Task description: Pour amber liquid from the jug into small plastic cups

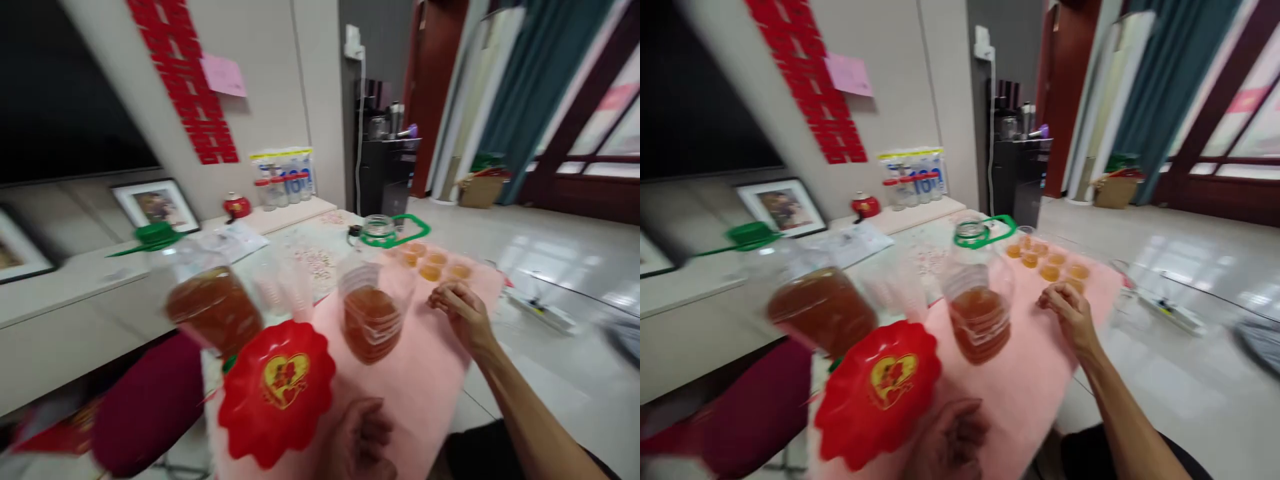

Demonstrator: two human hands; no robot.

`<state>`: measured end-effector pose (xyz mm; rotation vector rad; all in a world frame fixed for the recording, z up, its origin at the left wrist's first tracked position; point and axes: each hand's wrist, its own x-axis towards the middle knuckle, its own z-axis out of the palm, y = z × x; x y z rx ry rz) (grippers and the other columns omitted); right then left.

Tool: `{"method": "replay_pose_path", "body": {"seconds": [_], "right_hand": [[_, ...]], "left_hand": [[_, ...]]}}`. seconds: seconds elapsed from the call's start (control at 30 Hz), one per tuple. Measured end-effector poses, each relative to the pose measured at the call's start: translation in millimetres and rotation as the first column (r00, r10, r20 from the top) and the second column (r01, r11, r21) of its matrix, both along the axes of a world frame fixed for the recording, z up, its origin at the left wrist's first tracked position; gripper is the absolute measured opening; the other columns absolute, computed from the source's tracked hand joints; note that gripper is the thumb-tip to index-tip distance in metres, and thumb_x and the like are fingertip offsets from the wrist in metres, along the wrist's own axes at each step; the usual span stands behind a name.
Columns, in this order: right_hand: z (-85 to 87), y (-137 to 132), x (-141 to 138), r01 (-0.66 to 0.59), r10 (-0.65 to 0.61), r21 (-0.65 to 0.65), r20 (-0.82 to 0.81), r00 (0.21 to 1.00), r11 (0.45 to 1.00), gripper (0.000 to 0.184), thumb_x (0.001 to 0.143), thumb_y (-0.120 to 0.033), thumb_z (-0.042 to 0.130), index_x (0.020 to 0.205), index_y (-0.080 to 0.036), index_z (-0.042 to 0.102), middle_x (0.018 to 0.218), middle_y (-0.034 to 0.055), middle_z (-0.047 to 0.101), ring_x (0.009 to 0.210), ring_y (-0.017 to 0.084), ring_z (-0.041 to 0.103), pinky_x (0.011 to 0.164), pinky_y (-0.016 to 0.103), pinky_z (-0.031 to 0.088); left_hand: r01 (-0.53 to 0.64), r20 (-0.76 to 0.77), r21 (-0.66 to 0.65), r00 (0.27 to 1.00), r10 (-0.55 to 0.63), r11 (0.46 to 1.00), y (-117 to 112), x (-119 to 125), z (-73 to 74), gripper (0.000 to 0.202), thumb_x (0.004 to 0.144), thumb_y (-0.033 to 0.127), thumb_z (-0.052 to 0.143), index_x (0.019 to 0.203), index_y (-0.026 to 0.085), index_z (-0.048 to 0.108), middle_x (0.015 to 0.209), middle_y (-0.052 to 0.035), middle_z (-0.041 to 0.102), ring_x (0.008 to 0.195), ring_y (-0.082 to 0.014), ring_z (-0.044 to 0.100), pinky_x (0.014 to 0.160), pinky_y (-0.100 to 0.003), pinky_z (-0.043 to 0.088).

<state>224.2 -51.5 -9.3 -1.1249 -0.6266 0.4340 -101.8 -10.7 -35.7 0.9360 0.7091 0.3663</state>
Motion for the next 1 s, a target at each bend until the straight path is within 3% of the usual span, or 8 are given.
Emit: {"method": "replay_pose_path", "body": {"seconds": [0.2,0.33,0.4,0.5,0.6,0.67,0.83,1.0], "right_hand": [[-6.2,28.1,-30.2,-0.256,0.25,-0.057,-0.096,0.963,0.965,0.057,0.065,-0.065,0.095,0.105,-0.026,0.083,0.12,0.0143,0.076,0.113,0.035,0.071,0.092,0.041,0.064],[-14.5,46.6,-37.7,-0.269,0.257,-0.065,-0.156,0.954,0.961,0.048,0.067,-0.069,0.089,0.094,-0.029,0.084,0.112,0.0133,0.079,0.115,0.041,0.071,0.1,0.054,0.062],[-16.5,53.0,-39.4,-0.256,0.242,-0.059,-0.172,0.955,0.965,0.049,0.063,-0.068,0.091,0.09,-0.028,0.085,0.112,0.013,0.079,0.118,0.042,0.07,0.104,0.056,0.06],[-17.7,57.8,-39.2,-0.233,0.22,-0.042,-0.193,0.956,0.972,0.049,0.055,-0.068,0.095,0.082,-0.029,0.084,0.118,0.0119,0.078,0.121,0.042,0.069,0.106,0.056,0.059],[-21.3,58.1,-35.9,-0.219,0.207,-0.031,-0.211,0.955,0.975,0.048,0.054,-0.068,0.096,0.079,-0.029,0.083,0.121,0.0114,0.077,0.121,0.042,0.069,0.104,0.055,0.061],[-26.4,57.4,-32.6,-0.219,0.207,-0.035,-0.21,0.956,0.975,0.049,0.057,-0.069,0.095,0.083,-0.029,0.084,0.119,0.0124,0.078,0.118,0.042,0.071,0.103,0.055,0.061],[-38.9,56.7,-25.4,-0.242,0.23,-0.047,-0.18,0.956,0.969,0.048,0.068,-0.068,0.088,0.093,-0.027,0.084,0.112,0.0141,0.079,0.117,0.041,0.072,0.108,0.055,0.058],[-38.6,58.2,-25.5,-0.246,0.226,-0.064,-0.225,0.948,0.967,0.048,0.061,-0.066,0.092,0.088,-0.027,0.084,0.111,0.015,0.079,0.118,0.044,0.071,0.107,0.054,0.059]], "left_hand": [[0.05,0.102,0.015,0.993,-0.052,0.999,2.1,-10.5,13.5,0.058,0.069,0.019,0.083,0.125,0.013,0.07,0.111,-0.0097,0.072,0.09,-0.0103,0.063,0.077,-0.019,0.046],[0.039,0.077,0.451,0.994,-0.082,0.892,26.4,-40.7,64.0,0.054,0.083,0.022,0.074,0.136,0.018,0.066,0.124,-0.0107,0.069,0.108,-0.0167,0.065,0.095,-0.026,0.052],[0.008,-0.06,0.713,0.997,0.049,0.701,50.4,-53.9,94.8,0.041,0.09,0.02,0.063,0.13,0.024,0.069,0.125,-0.0061,0.068,0.107,-0.0154,0.065,0.099,-0.028,0.054],[0.124,-0.19,0.95,0.958,0.216,0.287,96.9,-63.0,132.7,0.035,0.095,0.021,0.055,0.127,0.022,0.069,0.123,-0.0065,0.067,0.11,-0.0164,0.065,0.095,-0.03,0.055],[0.268,-0.218,0.957,0.917,0.334,-0.109,142.6,-57.8,157.2,0.037,0.099,0.012,0.045,0.129,0.013,0.066,0.125,-0.0121,0.064,0.117,-0.0192,0.061,0.103,-0.037,0.056],[0.542,-0.374,0.808,0.774,0.511,-0.229,165.6,-48.0,169.7,0.041,0.097,0.006,0.044,0.131,0.012,0.066,0.13,-0.0129,0.063,0.117,-0.0211,0.059,0.104,-0.042,0.056],[0.785,-0.541,0.584,0.565,0.623,-0.205,194.4,-19.0,192.2,0.037,0.09,-0.003,0.045,0.111,0.004,0.075,0.148,-0.0201,0.055,0.156,-0.0405,0.032,0.126,-0.07,0.031],[0.898,-0.674,0.405,0.42,0.607,-0.172,207.2,-3.3,196.1,0.036,0.087,-0.003,0.05,0.11,0.007,0.077,0.16,-0.0176,0.046,0.165,-0.0382,0.011,0.129,-0.077,0.005]]}}
